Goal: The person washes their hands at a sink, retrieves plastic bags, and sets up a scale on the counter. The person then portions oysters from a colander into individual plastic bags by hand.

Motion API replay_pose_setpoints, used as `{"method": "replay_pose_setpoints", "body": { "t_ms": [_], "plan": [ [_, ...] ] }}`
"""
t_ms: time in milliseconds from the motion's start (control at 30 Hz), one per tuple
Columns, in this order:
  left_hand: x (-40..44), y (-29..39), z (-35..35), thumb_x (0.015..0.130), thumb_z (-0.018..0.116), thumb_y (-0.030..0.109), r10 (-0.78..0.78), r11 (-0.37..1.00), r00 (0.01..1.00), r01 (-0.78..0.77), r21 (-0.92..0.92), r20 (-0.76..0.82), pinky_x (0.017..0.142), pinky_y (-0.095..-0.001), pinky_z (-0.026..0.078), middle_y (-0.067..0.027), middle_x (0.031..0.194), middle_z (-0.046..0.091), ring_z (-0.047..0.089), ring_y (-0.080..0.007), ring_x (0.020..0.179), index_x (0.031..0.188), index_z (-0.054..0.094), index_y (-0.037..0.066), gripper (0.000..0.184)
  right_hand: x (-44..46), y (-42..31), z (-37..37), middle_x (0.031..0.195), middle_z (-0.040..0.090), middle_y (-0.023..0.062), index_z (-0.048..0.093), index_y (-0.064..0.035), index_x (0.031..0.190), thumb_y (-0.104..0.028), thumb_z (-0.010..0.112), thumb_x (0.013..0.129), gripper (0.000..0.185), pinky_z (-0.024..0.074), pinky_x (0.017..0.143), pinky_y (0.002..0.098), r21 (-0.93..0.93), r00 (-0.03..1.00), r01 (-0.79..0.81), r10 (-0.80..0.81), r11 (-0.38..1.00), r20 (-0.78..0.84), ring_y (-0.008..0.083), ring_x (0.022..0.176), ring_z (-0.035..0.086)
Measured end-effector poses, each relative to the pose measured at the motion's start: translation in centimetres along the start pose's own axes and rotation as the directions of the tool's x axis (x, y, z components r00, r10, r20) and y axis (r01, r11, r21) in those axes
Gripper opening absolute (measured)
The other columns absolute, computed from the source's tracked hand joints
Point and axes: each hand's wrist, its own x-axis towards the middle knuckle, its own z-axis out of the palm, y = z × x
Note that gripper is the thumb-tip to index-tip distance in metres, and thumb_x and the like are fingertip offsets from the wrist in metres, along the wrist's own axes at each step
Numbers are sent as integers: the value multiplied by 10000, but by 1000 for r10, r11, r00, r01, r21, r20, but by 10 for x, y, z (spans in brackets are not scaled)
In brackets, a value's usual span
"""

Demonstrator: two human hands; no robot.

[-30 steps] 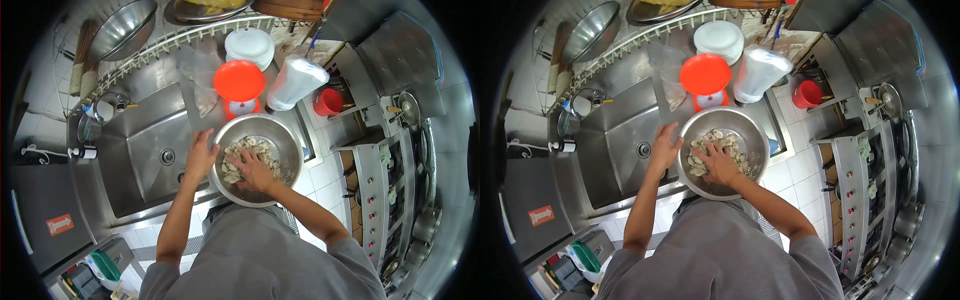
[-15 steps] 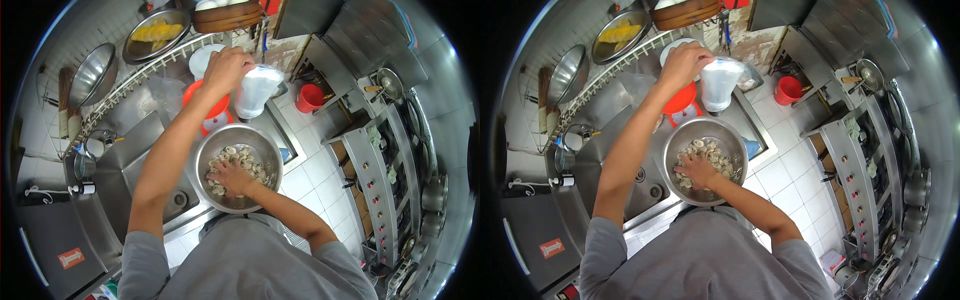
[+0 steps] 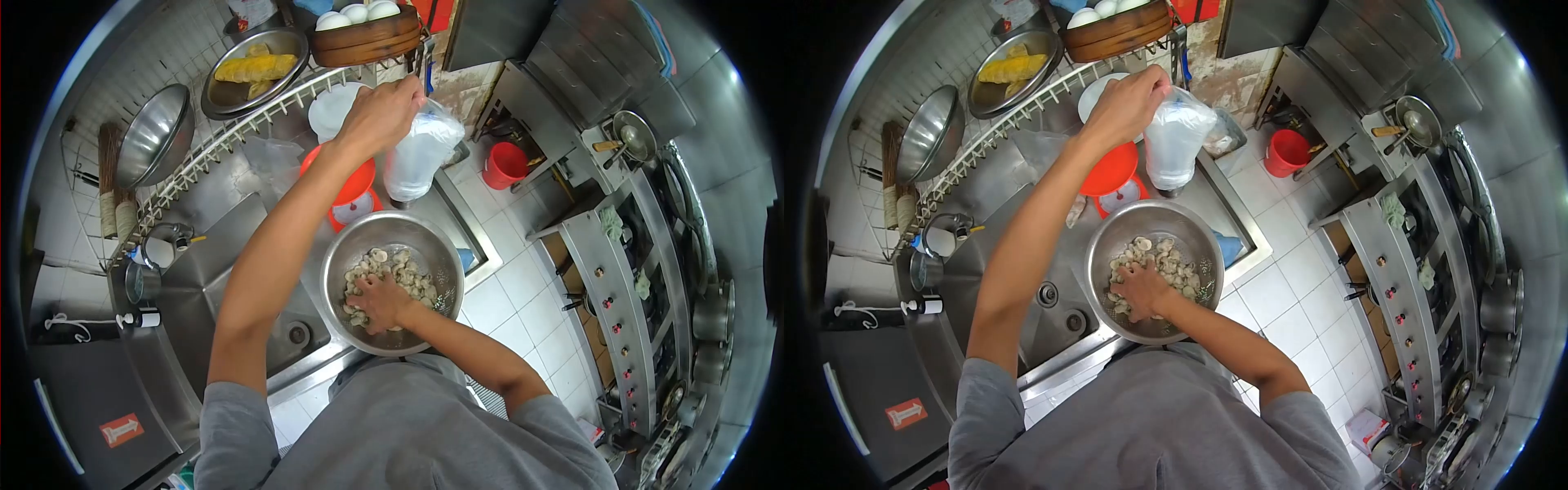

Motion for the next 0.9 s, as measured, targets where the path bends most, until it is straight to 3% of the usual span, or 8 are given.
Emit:
{"method": "replay_pose_setpoints", "body": {
  "t_ms": [133, 233, 600, 667, 700, 767, 833, 900],
  "plan": [
    [-1, 3, 1, 940, 594, 221, 157, 986, 982, -151, 71, -101, 750, -453, 484, -147, 919, 664, 635, -364, 863, 1001, 628, 55, 180, 5, -3, 15, 1315, 483, 113, 599, -250, 1270, -371, 765, 733, 575, 412, 999, 612, -89, 999, 0, -4, 996, -53, 336, 1216, 519],
    [11, -4, -13, 937, 602, 222, 130, 991, 990, -132, 29, 61, 746, -456, 485, -156, 926, 660, 638, -362, 867, 987, 634, 54, 179, 13, -3, 36, 1304, 488, 108, 610, -247, 1237, -358, 728, 765, 499, 411, 993, 619, -141, 983, -32, 5, 990, -183, 325, 1205, 526],
    [43, 24, -61, 918, 641, 178, 196, 978, 895, -206, 19, -401, 689, -382, 481, -108, 953, 670, 627, -265, 760, 1012, 670, 65, 149, -7, 0, 28, 1294, 480, 101, 585, -247, 1301, -437, 730, 786, 568, 346, 1008, 655, -42, 962, -54, 41, 998, -269, 325, 1232, 468],
    [46, 32, -70, 887, 662, 174, 182, 944, 800, -305, -126, -572, 728, -428, 500, -110, 933, 681, 659, -333, 874, 974, 660, 79, 129, -3, 4, 28, 1302, 473, 104, 565, -251, 1320, -459, 732, 790, 593, 344, 1009, 655, -41, 974, -43, 32, 998, -226, 325, 1234, 465],
    [37, 55, -87, 937, 643, 125, 56, 953, 831, -210, -220, -554, 692, -353, 508, -132, 950, 651, 658, -282, 827, 986, 651, 15, 121, -1, 5, 29, 1310, 466, 107, 545, -254, 1338, -482, 733, 794, 619, 343, 1010, 655, -36, 982, -39, 31, 999, -187, 326, 1236, 462],
    [27, 63, -114, 947, 644, 140, 441, 886, 617, -416, 206, -652, 710, -380, 522, -151, 1050, 677, 684, -257, 913, 1011, 646, 34, 125, 0, 6, 28, 1309, 467, 111, 546, -246, 1338, -478, 731, 797, 617, 345, 1007, 653, -35, 984, -35, 29, 999, -176, 326, 1239, 460],
    [-14, 70, -144, 892, 667, 143, 738, 674, 539, -619, 402, -406, 744, -386, 510, -85, 1078, 699, 677, -263, 830, 996, 684, 67, 130, 0, 6, 29, 1309, 467, 116, 547, -238, 1337, -475, 729, 800, 615, 348, 1004, 651, -33, 987, -21, 15, 999, -159, 326, 1241, 457],
    [-79, 87, -149, 850, 694, 81, 563, 823, 796, -515, 239, -224, 909, -452, 511, -73, 1202, 683, 687, -292, 1005, 972, 671, 71, 125, -1, 7, 28, 1328, 462, 124, 540, -230, 1350, -482, 723, 800, 632, 331, 1028, 661, -70, 986, -28, 16, 997, -168, 322, 1243, 454]
  ]
}}
